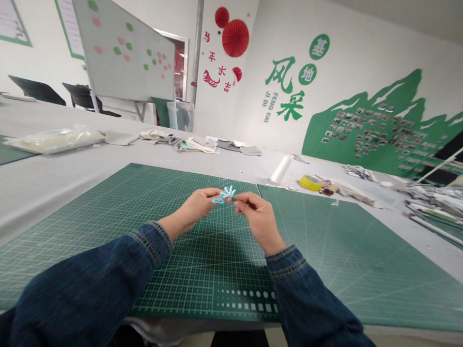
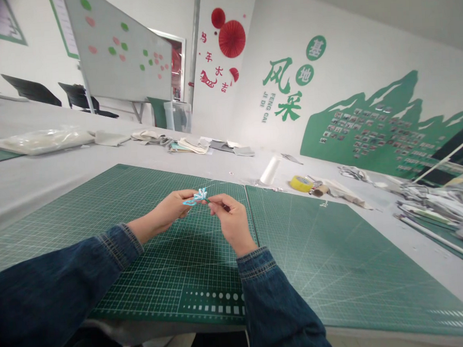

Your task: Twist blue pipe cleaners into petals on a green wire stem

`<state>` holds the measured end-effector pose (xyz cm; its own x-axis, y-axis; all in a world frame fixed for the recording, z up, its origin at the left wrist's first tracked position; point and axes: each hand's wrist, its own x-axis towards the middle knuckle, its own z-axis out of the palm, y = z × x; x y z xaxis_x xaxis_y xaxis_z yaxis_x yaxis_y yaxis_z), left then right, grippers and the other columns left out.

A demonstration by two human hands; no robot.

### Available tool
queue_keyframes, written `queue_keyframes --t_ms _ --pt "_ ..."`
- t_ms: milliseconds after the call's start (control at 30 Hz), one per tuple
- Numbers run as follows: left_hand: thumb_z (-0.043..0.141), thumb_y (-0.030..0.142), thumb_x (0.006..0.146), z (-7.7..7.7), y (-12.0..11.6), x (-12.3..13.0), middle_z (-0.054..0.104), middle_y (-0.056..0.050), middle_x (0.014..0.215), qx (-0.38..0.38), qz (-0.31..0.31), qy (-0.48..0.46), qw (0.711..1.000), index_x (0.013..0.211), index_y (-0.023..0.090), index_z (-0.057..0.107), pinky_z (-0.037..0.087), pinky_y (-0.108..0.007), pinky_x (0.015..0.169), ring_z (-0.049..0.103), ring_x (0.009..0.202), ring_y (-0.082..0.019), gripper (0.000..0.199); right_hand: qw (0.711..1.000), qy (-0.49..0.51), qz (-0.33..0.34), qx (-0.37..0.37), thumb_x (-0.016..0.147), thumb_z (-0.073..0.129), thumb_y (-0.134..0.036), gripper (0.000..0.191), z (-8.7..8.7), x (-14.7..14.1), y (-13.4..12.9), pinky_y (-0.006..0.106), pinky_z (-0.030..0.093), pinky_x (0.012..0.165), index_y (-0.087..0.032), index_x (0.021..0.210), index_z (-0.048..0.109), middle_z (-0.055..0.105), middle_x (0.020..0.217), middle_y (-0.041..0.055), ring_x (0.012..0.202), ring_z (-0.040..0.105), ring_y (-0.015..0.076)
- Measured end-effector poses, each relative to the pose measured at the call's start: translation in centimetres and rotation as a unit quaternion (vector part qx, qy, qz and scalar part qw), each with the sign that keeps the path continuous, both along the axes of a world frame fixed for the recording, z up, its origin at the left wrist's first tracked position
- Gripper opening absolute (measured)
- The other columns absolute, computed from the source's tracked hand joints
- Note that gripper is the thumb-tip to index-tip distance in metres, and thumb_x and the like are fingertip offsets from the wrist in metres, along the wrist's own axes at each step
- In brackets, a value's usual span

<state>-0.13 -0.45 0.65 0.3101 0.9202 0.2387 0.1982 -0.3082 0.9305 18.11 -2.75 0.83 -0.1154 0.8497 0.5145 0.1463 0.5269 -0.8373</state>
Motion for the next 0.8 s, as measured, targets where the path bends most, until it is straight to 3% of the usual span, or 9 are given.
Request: queue_keyframes --t_ms 67,167,233,300,433,600,700,800 --pt "0.052 0.040 0.089 -0.1 -0.4 0.5 0.061 0.002 0.060 0.003 -0.015 0.001 1.000 0.091 0.017 0.070 0.035 -0.023 0.045 0.039 0.043 -0.008 0.029 0.998 0.045 -0.015 -0.035 0.080 0.065 -0.025 0.008 -0.3 -0.1 0.2 0.027 0.042 0.060 -0.021 0.085 0.070 0.061 0.064 -0.0024 0.061 0.054 0.0137" --pt "0.052 0.036 0.089 -0.2 -0.7 1.1 0.070 -0.001 0.081 0.051 -0.022 0.008 0.998 0.085 0.018 0.070 0.047 -0.026 0.066 0.059 0.066 -0.013 0.025 0.993 0.075 -0.055 -0.066 0.079 0.065 -0.027 0.011 -0.5 -0.1 0.4 0.026 0.042 0.058 -0.020 0.086 0.070 0.061 0.063 -0.0024 0.060 0.054 0.0131" --pt "0.053 0.032 0.089 -0.2 -0.8 1.2 0.072 -0.001 0.089 0.084 -0.020 0.019 0.996 0.084 0.019 0.070 0.048 -0.028 0.081 0.063 0.084 -0.016 0.022 0.992 0.071 -0.074 -0.071 0.078 0.064 -0.029 0.014 -0.6 -0.1 0.5 0.026 0.043 0.056 -0.019 0.087 0.070 0.061 0.063 -0.0021 0.058 0.054 0.0133" --pt "0.053 0.031 0.090 -0.2 -0.9 1.2 0.073 0.000 0.093 0.123 -0.010 0.051 0.991 0.086 0.021 0.071 0.046 -0.029 0.086 0.065 0.091 -0.017 0.021 0.992 0.055 -0.086 -0.073 0.078 0.064 -0.029 0.017 -0.8 -0.1 0.6 0.027 0.043 0.055 -0.019 0.090 0.072 0.062 0.061 -0.0017 0.057 0.054 0.0141" --pt "0.049 0.033 0.094 0.0 -1.3 0.8 0.075 0.001 0.094 0.219 0.018 0.174 0.960 0.096 0.026 0.073 0.047 -0.027 0.076 0.067 0.086 -0.018 0.025 0.992 -0.004 -0.117 -0.057 0.078 0.063 -0.026 0.017 -1.1 0.0 0.9 0.031 0.045 0.057 -0.019 0.090 0.074 0.065 0.062 0.0003 0.057 0.057 0.0170" --pt "0.048 0.035 0.096 -0.1 -1.6 0.6 0.075 -0.001 0.090 0.300 0.069 0.279 0.910 0.101 0.026 0.072 0.046 -0.025 0.069 0.068 0.082 -0.018 0.026 0.983 -0.104 -0.148 0.029 0.081 0.061 -0.019 0.014 -0.9 0.2 0.4 0.036 0.045 0.081 -0.023 0.085 0.074 0.070 0.083 0.0041 0.082 0.062 0.0220" --pt "0.046 0.033 0.098 -0.2 -1.7 0.6 0.074 -0.004 0.088 0.353 0.101 0.313 0.876 0.102 0.023 0.071 0.046 -0.025 0.070 0.067 0.083 -0.018 0.027 0.951 -0.235 -0.170 0.109 0.088 0.053 -0.018 0.021 -0.7 0.3 0.1 0.034 0.044 0.082 -0.024 0.091 0.073 0.070 0.088 0.0050 0.086 0.062 0.0217" --pt "0.042 0.032 0.099 -0.1 -1.8 0.5 0.071 -0.004 0.084 0.400 0.125 0.337 0.843 0.100 0.020 0.069 0.045 -0.026 0.068 0.065 0.081 -0.017 0.029 0.919 -0.313 -0.196 0.139 0.092 0.051 -0.019 0.022 -0.7 0.4 0.0 0.031 0.045 0.076 -0.024 0.096 0.072 0.069 0.087 0.0044 0.083 0.063 0.0205"
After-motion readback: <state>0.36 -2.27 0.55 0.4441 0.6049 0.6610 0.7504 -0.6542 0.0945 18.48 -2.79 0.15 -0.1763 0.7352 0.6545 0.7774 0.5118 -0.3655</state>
